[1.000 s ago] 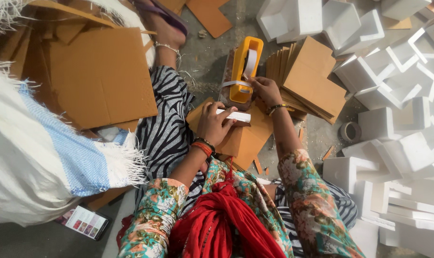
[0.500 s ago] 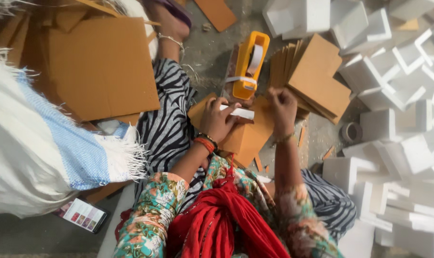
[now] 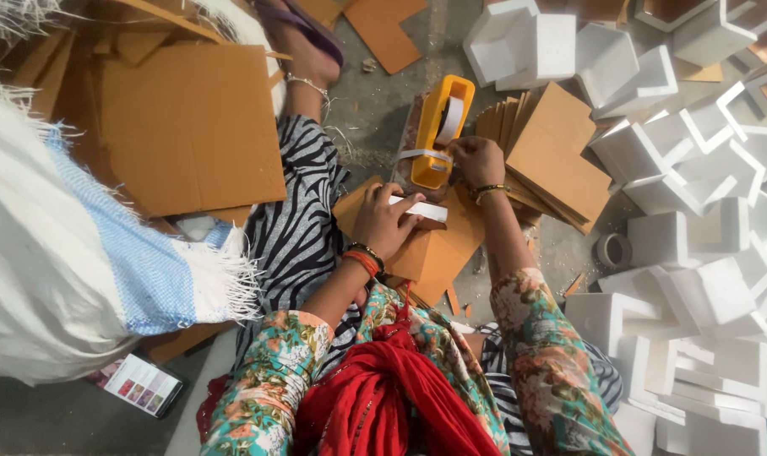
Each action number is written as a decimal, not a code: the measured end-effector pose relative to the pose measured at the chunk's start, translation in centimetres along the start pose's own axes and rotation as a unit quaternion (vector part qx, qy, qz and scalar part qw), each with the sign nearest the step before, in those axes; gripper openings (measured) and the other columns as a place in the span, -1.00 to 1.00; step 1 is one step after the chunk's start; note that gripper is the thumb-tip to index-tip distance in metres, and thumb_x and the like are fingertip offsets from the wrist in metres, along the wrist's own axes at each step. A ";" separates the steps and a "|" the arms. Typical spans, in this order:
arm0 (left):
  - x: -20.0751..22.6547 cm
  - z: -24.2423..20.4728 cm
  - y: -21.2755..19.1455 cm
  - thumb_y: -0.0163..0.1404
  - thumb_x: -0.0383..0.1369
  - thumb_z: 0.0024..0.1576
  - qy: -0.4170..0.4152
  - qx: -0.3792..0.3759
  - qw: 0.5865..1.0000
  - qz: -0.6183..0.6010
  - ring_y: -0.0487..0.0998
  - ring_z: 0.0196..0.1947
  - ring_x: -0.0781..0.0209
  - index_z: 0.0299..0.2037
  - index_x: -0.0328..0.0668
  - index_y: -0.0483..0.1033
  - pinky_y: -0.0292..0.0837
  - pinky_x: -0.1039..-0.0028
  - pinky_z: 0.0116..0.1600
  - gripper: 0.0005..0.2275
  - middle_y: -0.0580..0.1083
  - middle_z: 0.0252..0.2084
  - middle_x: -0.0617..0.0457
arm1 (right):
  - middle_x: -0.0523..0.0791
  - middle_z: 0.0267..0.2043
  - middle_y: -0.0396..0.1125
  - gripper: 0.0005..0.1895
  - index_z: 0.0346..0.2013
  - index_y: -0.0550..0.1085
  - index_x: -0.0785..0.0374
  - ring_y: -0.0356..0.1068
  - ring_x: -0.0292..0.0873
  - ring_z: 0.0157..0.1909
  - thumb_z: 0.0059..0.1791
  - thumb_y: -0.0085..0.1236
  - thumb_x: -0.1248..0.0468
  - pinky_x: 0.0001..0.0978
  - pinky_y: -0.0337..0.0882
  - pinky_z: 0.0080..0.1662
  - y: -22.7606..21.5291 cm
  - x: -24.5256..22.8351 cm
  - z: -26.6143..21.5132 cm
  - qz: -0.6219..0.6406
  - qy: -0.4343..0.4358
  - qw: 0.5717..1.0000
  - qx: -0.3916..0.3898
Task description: The person sits on the floor and assembles small cardboard boxes by folding flaps and inserting white foam inserts. They use a tape dispenser to seal the boxes and place finished units aside.
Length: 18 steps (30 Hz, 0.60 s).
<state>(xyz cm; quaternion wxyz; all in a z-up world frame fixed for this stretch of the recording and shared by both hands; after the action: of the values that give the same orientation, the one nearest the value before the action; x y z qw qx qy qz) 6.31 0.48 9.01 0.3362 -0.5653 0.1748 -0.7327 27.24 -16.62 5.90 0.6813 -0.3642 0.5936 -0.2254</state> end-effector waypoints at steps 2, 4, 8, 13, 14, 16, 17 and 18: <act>0.0 0.1 0.1 0.20 -0.19 0.08 -0.004 -0.003 1.000 0.003 0.35 0.08 -0.11 0.07 0.17 0.63 0.33 0.17 0.21 -0.67 0.41 0.02 0.01 | 0.03 -0.40 0.48 -0.68 -0.27 0.65 0.27 0.50 -0.01 -0.34 0.04 0.34 0.04 -0.22 0.43 -0.22 -0.2 -0.3 0.6 -0.081 0.024 0.996 -0.015; 0.0 0.1 0.2 0.19 -0.19 0.09 -0.005 -0.008 1.000 0.004 0.34 0.09 -0.12 0.08 0.17 0.63 0.32 0.17 0.22 -0.67 0.41 0.03 0.00 | 0.03 -0.39 0.48 -0.68 -0.28 0.64 0.27 0.50 0.02 -0.33 -0.02 0.39 0.05 -0.20 0.44 -0.24 -1.1 -1.6 1.2 -0.078 -0.026 0.996 0.019; 0.0 0.2 0.1 0.18 -0.18 0.10 -0.006 -0.014 1.000 0.015 0.33 0.12 -0.14 0.08 0.17 0.62 0.31 0.15 0.22 -0.67 0.41 0.04 -0.02 | 0.01 -0.39 0.50 -0.67 -0.27 0.62 0.29 0.53 -0.03 -0.34 -0.09 0.41 0.07 -0.22 0.47 -0.23 -1.5 -2.7 1.8 -0.036 -0.061 0.996 0.046; -0.1 0.3 0.5 0.17 -0.15 0.11 -0.012 -0.021 1.000 0.018 0.33 0.13 -0.13 0.09 0.17 0.62 0.31 0.16 0.24 -0.67 0.41 0.05 -0.02 | 0.00 -0.36 0.52 -0.66 -0.26 0.64 0.28 0.55 -0.06 -0.32 -0.10 0.42 0.06 -0.27 0.48 -0.20 -1.6 -2.2 2.9 -0.002 -0.054 0.996 0.076; -0.2 0.2 0.5 0.17 -0.16 0.11 -0.012 -0.023 1.000 0.018 0.33 0.13 -0.13 0.09 0.16 0.62 0.30 0.15 0.24 -0.67 0.41 0.05 -0.02 | 0.01 -0.35 0.52 -0.67 -0.26 0.64 0.28 0.54 -0.06 -0.32 -0.09 0.41 0.06 -0.27 0.48 -0.20 -1.6 -2.1 3.3 -0.003 -0.054 0.995 0.087; -0.3 0.2 0.5 0.17 -0.16 0.11 -0.010 -0.022 1.000 0.017 0.33 0.13 -0.13 0.10 0.16 0.61 0.30 0.16 0.24 -0.67 0.40 0.05 -0.02 | -0.01 -0.36 0.52 -0.68 -0.24 0.65 0.26 0.55 -0.09 -0.32 -0.07 0.39 0.05 -0.29 0.48 -0.20 -1.3 -1.8 4.1 0.019 -0.043 0.996 0.070; -0.3 0.1 0.5 0.17 -0.16 0.12 -0.008 -0.020 1.000 0.016 0.33 0.13 -0.13 0.10 0.16 0.61 0.31 0.16 0.24 -0.67 0.40 0.05 -0.02 | -0.01 -0.36 0.52 -0.68 -0.23 0.65 0.24 0.55 -0.11 -0.32 -0.06 0.37 0.05 -0.30 0.47 -0.20 -1.3 -1.6 4.4 0.031 -0.037 0.997 0.062; -0.2 0.1 0.5 0.17 -0.17 0.12 -0.006 -0.019 1.000 0.013 0.33 0.13 -0.13 0.10 0.16 0.61 0.31 0.17 0.25 -0.67 0.40 0.05 -0.02 | -0.02 -0.36 0.52 -0.69 -0.23 0.65 0.24 0.54 -0.12 -0.33 -0.05 0.36 0.05 -0.30 0.47 -0.20 -1.3 -1.3 4.6 0.024 -0.031 0.998 0.056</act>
<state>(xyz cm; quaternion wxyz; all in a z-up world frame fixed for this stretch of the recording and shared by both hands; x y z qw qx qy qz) 6.54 0.26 8.59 0.3362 -0.5739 0.1936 -0.7212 31.58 -15.44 7.91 0.7238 -0.3181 0.5674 -0.2302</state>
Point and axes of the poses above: each hand's wrist, its own z-axis towards the middle knuckle, its own y-axis out of the palm, x = y × z, the point moved 8 cm from there along z, towards the middle knuckle
